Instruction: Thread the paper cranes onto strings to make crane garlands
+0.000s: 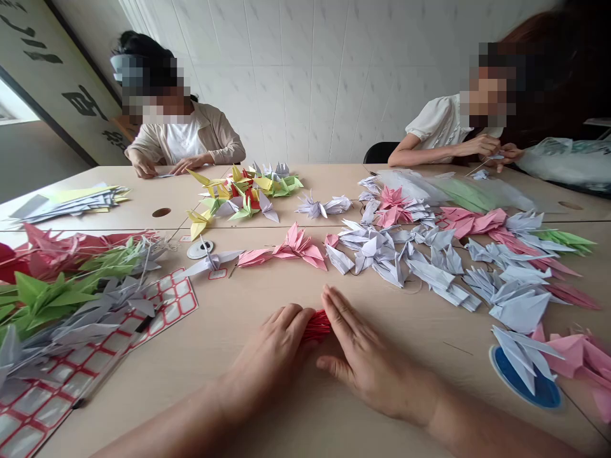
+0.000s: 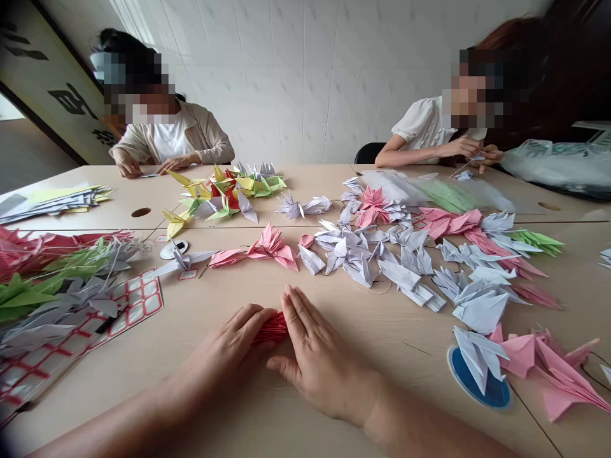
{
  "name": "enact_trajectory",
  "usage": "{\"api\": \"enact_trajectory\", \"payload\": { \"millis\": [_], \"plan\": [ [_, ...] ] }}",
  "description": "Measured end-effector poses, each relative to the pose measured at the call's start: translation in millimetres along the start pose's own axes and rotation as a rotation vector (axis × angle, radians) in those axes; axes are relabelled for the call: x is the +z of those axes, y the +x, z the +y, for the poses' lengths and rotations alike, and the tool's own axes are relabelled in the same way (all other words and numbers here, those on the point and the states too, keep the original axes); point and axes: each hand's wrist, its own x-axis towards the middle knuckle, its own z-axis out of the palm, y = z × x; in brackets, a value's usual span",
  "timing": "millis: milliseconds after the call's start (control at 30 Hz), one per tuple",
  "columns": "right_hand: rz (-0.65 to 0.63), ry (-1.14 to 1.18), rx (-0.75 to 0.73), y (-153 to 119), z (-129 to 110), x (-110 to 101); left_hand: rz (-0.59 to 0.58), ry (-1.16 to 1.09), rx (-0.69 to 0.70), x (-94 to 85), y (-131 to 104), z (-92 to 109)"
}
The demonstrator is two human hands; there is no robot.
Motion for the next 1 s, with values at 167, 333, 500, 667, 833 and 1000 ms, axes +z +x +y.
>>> {"api": "enact_trajectory", "payload": {
  "millis": [167, 333, 500, 667, 833, 1000],
  "plan": [
    [0.009, 0.569, 0.336, 3, 3, -8, 0.051, -0.013, 0.015, 2.4, 0, -2],
    [-0.145, 0.812, 0.294, -1, -2, -9, 0.117, -0.023, 0.073, 14.6, -4, -9],
    [-0.163, 0.731, 0.236, -4, -7, -9, 0.117, 0.003, 0.065, 21.7, -5, -13],
    [-0.184, 0.347, 0.086, -4, -6, -2, 0.112, 0.071, 0.083, 17.7, -3, -10],
    [0.049, -0.193, -0.146, -3, -7, 7, 0.127, 0.159, 0.096, 14.8, -4, -9],
    [0.105, -0.371, -0.191, -2, -10, 6, 0.161, 0.160, 0.107, 16.5, -4, -10]
  ]
}}
